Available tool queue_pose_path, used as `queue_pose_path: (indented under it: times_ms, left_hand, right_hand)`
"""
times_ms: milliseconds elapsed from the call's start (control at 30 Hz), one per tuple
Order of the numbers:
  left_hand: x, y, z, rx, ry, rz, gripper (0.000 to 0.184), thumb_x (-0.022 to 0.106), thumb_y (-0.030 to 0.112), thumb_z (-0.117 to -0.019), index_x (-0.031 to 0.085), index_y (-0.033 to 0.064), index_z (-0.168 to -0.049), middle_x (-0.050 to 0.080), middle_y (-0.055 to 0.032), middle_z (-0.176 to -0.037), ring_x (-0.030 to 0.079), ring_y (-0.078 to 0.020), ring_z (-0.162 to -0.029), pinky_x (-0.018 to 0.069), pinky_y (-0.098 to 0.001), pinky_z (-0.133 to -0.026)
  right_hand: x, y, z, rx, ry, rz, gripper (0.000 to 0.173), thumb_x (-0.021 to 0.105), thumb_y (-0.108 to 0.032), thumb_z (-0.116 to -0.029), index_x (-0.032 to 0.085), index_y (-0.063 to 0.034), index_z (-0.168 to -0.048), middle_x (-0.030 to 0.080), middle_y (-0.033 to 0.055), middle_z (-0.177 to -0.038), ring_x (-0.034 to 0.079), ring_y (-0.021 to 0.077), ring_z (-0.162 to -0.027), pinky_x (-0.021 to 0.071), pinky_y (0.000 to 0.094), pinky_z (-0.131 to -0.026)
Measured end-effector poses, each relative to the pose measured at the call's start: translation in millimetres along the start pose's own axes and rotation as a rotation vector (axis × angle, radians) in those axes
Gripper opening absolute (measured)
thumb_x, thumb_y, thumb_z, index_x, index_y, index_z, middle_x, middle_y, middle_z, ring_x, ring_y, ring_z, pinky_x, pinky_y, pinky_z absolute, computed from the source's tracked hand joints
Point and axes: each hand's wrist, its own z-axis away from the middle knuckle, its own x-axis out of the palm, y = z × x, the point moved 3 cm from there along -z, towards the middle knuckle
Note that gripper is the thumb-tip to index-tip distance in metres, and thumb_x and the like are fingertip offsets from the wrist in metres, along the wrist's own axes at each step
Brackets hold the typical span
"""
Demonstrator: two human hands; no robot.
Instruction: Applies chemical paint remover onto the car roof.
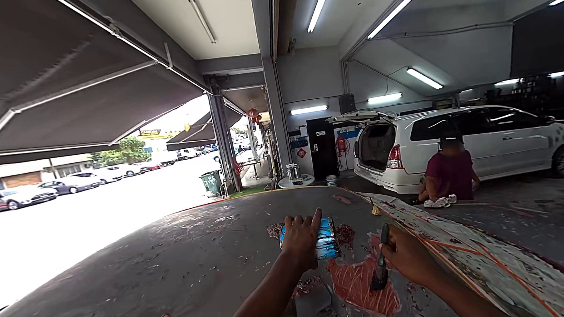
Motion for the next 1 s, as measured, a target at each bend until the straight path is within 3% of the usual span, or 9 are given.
queue_pose_path:
  times_ms: [200,333,400,533,633,833,1000]
  left_hand:
    - [-0.1,2.5,-0.3,0.002,0.01,-0.004,0.137,0.094,0.03,-0.0543,0.014,0.024,-0.166,0.056,-0.012,-0.144,0.053,-0.0354,-0.129,0.0342,-0.0602,-0.11]
    - [-1.5,-8.6,6.4,-0.113,0.035,0.148,0.136,0.091,0.045,-0.0568,0.013,0.0224,-0.166,0.057,-0.0086,-0.145,0.054,-0.0314,-0.13,0.037,-0.056,-0.11]
    - [-2.5,-18.1,13.7,-0.198,0.069,0.26,0.136,0.089,0.053,-0.0568,0.014,0.0215,-0.166,0.06,-0.0062,-0.142,0.055,-0.0277,-0.13,0.0364,-0.0538,-0.112]
    - [-4.0,-40.9,34.8,-0.36,0.161,0.456,0.136,0.089,0.062,-0.0556,0.018,0.0199,-0.164,0.066,-0.0048,-0.131,0.061,-0.0237,-0.123,0.0387,-0.0512,-0.112]
    - [-2.1,-55.0,54.1,-0.437,0.245,0.545,0.136,0.09,0.062,-0.0542,0.02,0.0196,-0.163,0.068,-0.0049,-0.128,0.062,-0.0243,-0.12,0.0412,-0.053,-0.109]
    - [7.6,-72.1,79.5,-0.502,0.466,0.63,0.137,0.091,0.062,-0.0507,0.024,0.0161,-0.161,0.071,-0.0053,-0.12,0.067,-0.024,-0.111,0.0457,-0.0559,-0.104]
    - [26.7,-70.7,80.5,-0.485,0.636,0.673,0.139,0.092,0.063,-0.0467,0.028,0.0137,-0.16,0.072,-0.0058,-0.117,0.069,-0.0241,-0.106,0.047,-0.0593,-0.1]
  right_hand:
    - [0.6,5.9,2.5,0.017,-0.005,0.002,0.034,0.063,-0.025,-0.0987,0.055,-0.0046,-0.125,0.066,0.0091,-0.09,0.069,0.0235,-0.079,0.0587,0.0447,-0.077]
    - [0.9,7.3,5.8,0.057,-0.026,0.034,0.039,0.063,-0.026,-0.0996,0.055,-0.0034,-0.13,0.067,0.0105,-0.091,0.07,0.0255,-0.08,0.0591,0.0458,-0.078]
    - [-2.7,6.8,7.9,0.068,-0.028,0.052,0.036,0.061,-0.027,-0.0998,0.056,-0.0038,-0.126,0.068,0.0104,-0.089,0.07,0.0254,-0.078,0.0589,0.0465,-0.076]
    - [-18.0,3.1,8.5,0.064,-0.045,0.085,0.03,0.061,-0.026,-0.0998,0.058,-0.005,-0.122,0.068,0.0096,-0.088,0.071,0.0238,-0.076,0.0598,0.0449,-0.075]
    - [-2.2,2.8,6.4,0.064,-0.077,0.048,0.027,0.06,-0.025,-0.1007,0.059,-0.0048,-0.119,0.07,0.0097,-0.089,0.072,0.023,-0.075,0.0606,0.0435,-0.074]
    - [43.9,-40.4,4.8,-0.005,-0.093,-0.148,0.028,0.059,-0.023,-0.1025,0.058,-0.0071,-0.125,0.072,0.0085,-0.094,0.074,0.0204,-0.075,0.0628,0.04,-0.071]
    - [24.6,-23.6,18.1,-0.04,-0.056,-0.068,0.026,0.06,-0.025,-0.1004,0.06,-0.0076,-0.12,0.072,0.0068,-0.091,0.073,0.0192,-0.073,0.0631,0.0393,-0.068]
